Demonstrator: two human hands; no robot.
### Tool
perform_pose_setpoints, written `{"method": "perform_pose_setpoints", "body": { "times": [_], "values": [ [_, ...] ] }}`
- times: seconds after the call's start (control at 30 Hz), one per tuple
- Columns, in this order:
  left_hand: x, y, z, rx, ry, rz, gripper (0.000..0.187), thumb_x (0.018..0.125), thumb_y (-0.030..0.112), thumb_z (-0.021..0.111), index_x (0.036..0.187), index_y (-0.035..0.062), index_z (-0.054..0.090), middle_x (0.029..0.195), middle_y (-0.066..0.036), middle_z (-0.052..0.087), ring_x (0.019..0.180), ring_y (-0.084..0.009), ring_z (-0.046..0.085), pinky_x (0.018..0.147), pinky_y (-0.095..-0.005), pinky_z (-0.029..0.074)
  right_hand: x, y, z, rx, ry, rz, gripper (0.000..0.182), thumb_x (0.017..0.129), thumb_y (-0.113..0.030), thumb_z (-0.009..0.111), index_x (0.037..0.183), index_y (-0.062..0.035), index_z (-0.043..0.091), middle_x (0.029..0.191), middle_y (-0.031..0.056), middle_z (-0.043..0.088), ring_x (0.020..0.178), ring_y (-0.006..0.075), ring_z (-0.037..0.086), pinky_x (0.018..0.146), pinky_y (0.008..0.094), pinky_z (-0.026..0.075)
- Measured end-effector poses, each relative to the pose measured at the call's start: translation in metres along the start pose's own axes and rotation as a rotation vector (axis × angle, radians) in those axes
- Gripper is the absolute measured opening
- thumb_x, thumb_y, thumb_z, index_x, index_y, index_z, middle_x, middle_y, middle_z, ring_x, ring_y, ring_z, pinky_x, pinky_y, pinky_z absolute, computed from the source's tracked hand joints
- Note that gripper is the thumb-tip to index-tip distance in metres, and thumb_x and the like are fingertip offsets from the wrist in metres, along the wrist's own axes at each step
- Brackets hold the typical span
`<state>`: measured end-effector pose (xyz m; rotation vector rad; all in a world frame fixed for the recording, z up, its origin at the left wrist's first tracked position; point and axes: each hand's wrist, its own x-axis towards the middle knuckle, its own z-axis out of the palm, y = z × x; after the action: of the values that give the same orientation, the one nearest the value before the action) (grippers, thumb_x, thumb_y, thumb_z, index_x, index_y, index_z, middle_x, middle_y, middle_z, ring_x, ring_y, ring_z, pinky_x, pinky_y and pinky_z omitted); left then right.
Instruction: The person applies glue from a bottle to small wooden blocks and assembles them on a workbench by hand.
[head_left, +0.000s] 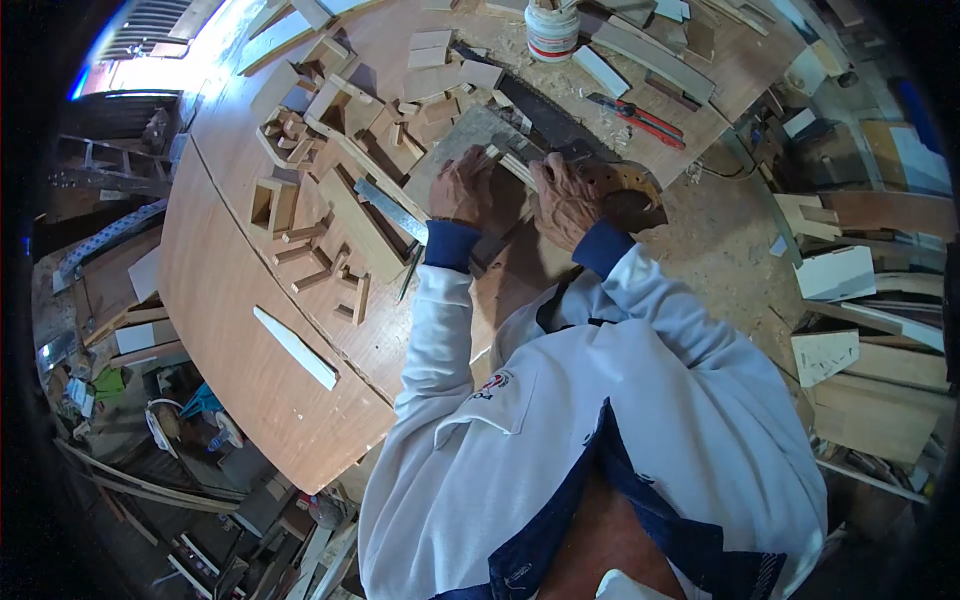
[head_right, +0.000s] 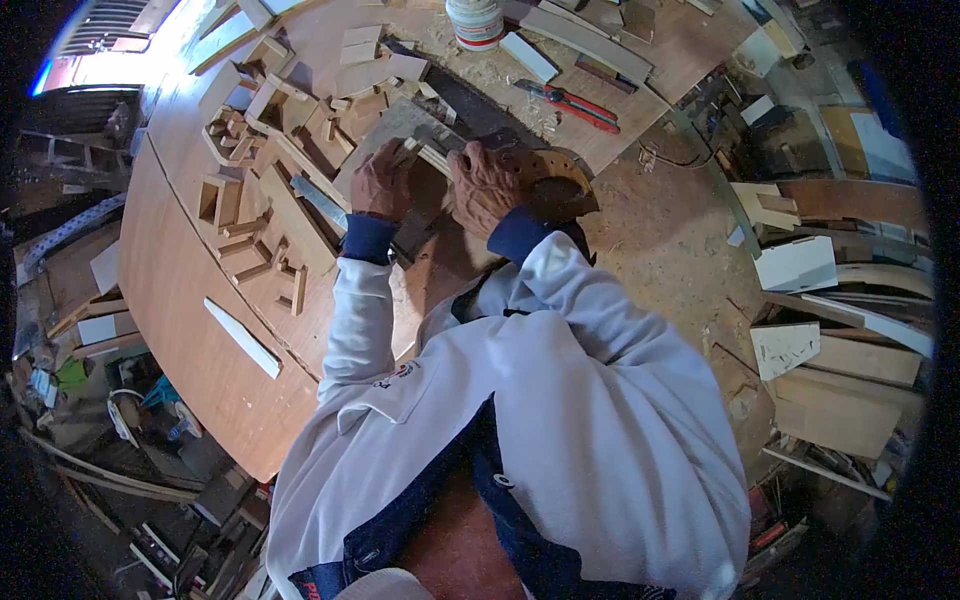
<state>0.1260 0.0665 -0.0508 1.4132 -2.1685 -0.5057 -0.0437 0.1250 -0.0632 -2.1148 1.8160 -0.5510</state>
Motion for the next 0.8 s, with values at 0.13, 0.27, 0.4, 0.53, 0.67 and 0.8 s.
{"method": "perform_pose_setpoints", "body": {
  "times": [0.13,0.27,0.4,0.53,0.67,0.8],
  "values": [
    [0.0017,-0.0045,0.0058,-0.081,0.056,0.071,0.013,0.077,0.010,0.057,0.088,0.0051,0.063,0.081,-0.016,0.064,0.077,-0.0369,0.059,0.071,-0.0421,0.048,0.0005,-0.0010,-0.0022,-0.004,-0.043,0.024,0.033,0.082,-0.017,0.051,0.111,-0.0038,0.047,0.105,0.0194,0.044,0.098,0.0357,0.050,0.077,0.0457,0.045],
    [0.0010,0.0002,0.0045,-0.062,0.061,0.026,0.014,0.076,0.010,0.057,0.088,0.0059,0.063,0.082,-0.016,0.064,0.077,-0.0368,0.059,0.070,-0.0428,0.048,0.0016,-0.0014,-0.0034,0.025,-0.068,0.036,0.039,0.082,-0.020,0.051,0.117,-0.0035,0.046,0.108,0.0196,0.044,0.098,0.0358,0.050,0.077,0.0464,0.045],
    [0.0018,-0.0004,0.0038,-0.017,0.039,0.010,0.020,0.076,0.011,0.059,0.095,0.0065,0.065,0.083,-0.018,0.064,0.077,-0.0365,0.060,0.069,-0.0411,0.049,0.0012,0.0003,0.0013,0.035,-0.077,0.047,0.042,0.083,-0.022,0.052,0.120,-0.0042,0.045,0.109,0.0195,0.043,0.101,0.0358,0.048,0.079,0.0473,0.044],
    [0.0002,-0.0049,0.0074,-0.009,0.053,0.018,0.028,0.075,0.011,0.061,0.102,0.0067,0.066,0.084,-0.021,0.064,0.076,-0.0368,0.062,0.069,-0.0396,0.050,0.0020,0.0000,-0.0005,0.024,-0.105,0.042,0.042,0.083,-0.023,0.052,0.120,-0.0053,0.046,0.110,0.0191,0.042,0.103,0.0353,0.047,0.079,0.0476,0.044],
    [0.0000,-0.0033,0.0087,-0.026,0.058,-0.023,0.021,0.076,0.013,0.059,0.096,0.0074,0.065,0.088,-0.016,0.065,0.082,-0.0360,0.060,0.072,-0.0419,0.049,0.0028,-0.0049,-0.0008,0.025,-0.101,0.077,0.041,0.083,-0.024,0.051,0.119,-0.0053,0.046,0.110,0.0186,0.042,0.104,0.0352,0.047,0.079,0.0482,0.043],
    [0.0005,-0.0042,0.0078,-0.010,0.027,-0.035,0.022,0.076,0.012,0.058,0.097,0.0080,0.065,0.088,-0.016,0.065,0.082,-0.0361,0.060,0.072,-0.0422,0.049,0.0038,-0.0092,0.0002,0.036,-0.130,0.092,0.040,0.085,-0.024,0.049,0.120,-0.0049,0.046,0.110,0.0187,0.043,0.104,0.0355,0.047,0.079,0.0489,0.043]
  ]
}}
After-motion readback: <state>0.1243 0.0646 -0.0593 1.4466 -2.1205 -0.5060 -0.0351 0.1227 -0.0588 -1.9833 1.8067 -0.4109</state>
